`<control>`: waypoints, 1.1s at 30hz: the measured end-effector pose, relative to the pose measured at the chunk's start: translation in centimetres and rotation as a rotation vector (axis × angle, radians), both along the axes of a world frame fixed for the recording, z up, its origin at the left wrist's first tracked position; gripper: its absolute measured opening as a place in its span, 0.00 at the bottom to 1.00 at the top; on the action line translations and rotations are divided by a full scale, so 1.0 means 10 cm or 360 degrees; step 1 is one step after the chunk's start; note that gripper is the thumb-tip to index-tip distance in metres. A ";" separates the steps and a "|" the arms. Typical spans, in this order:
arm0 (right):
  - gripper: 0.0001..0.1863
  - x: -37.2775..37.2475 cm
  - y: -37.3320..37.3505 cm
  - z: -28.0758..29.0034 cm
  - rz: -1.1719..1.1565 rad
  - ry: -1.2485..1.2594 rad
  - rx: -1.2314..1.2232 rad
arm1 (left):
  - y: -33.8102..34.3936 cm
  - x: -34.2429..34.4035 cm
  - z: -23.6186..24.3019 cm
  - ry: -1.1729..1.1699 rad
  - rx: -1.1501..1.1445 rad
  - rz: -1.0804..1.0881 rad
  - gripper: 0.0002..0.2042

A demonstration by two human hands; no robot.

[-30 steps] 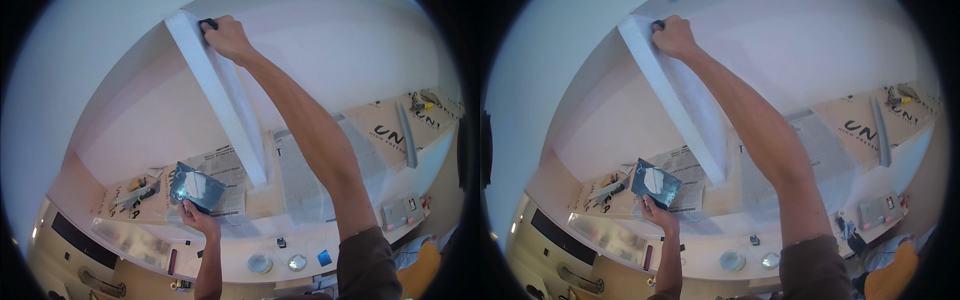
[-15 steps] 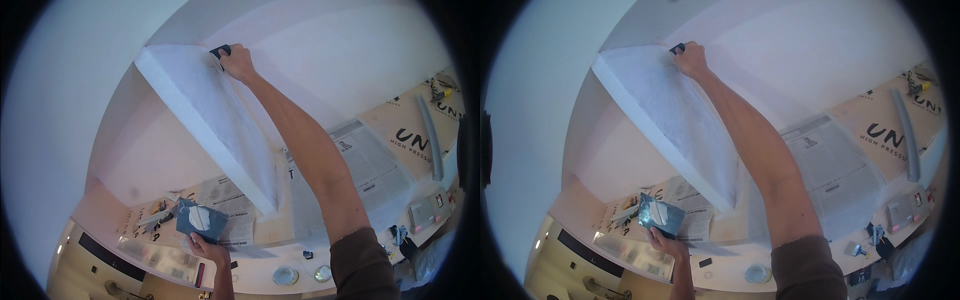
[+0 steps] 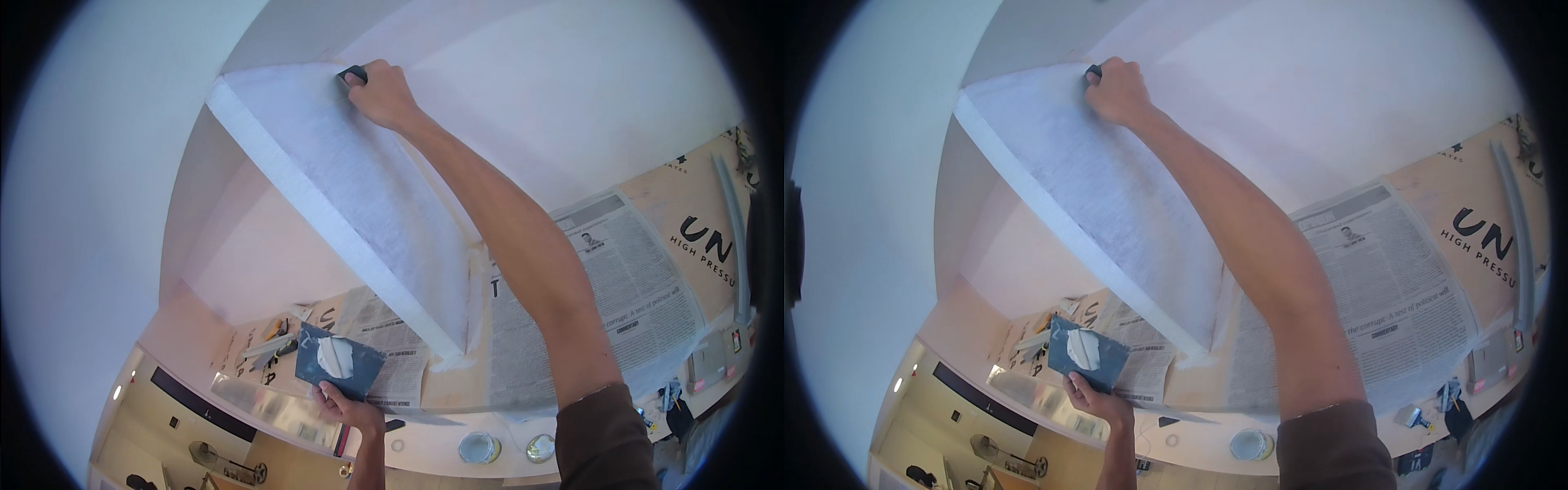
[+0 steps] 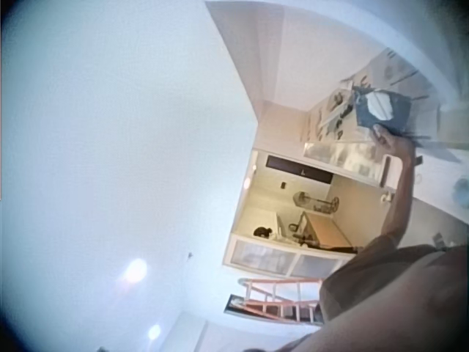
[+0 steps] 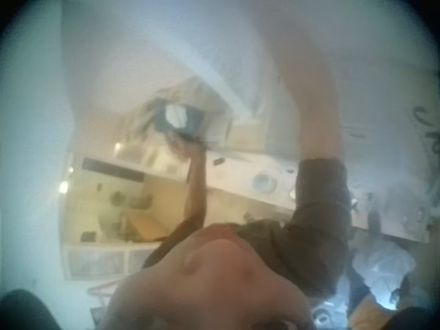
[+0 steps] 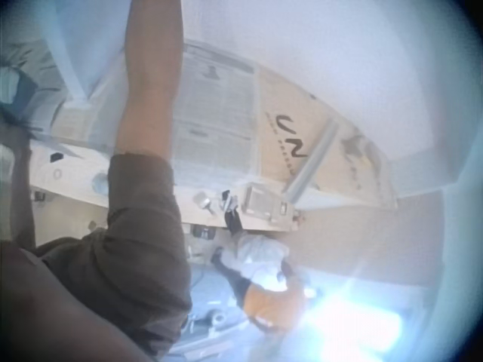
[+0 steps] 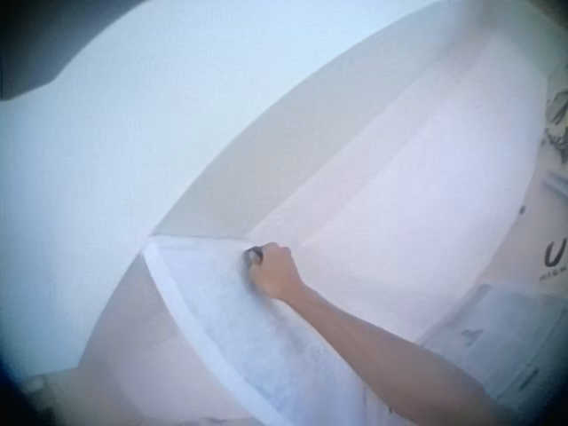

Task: The person scrapes joint compound onto a hawk, then uses a putty knife to apply and smooth the compound along a ceiling corner. The person repeatedly scoops compound and spreads it along the joint while other workers are visible in the background.

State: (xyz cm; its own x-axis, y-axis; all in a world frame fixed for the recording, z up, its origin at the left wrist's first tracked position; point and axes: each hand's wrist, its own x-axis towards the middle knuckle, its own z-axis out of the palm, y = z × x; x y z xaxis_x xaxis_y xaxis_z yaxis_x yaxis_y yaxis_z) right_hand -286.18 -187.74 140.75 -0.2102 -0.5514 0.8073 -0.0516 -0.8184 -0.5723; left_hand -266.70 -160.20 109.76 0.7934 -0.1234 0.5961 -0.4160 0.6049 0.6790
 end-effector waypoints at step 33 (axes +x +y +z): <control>0.17 -0.07 -0.15 -0.35 0.0112 -0.0121 0.0038 | 0.00 0.08 -0.09 0.0059 -0.0022 -0.0082 0.24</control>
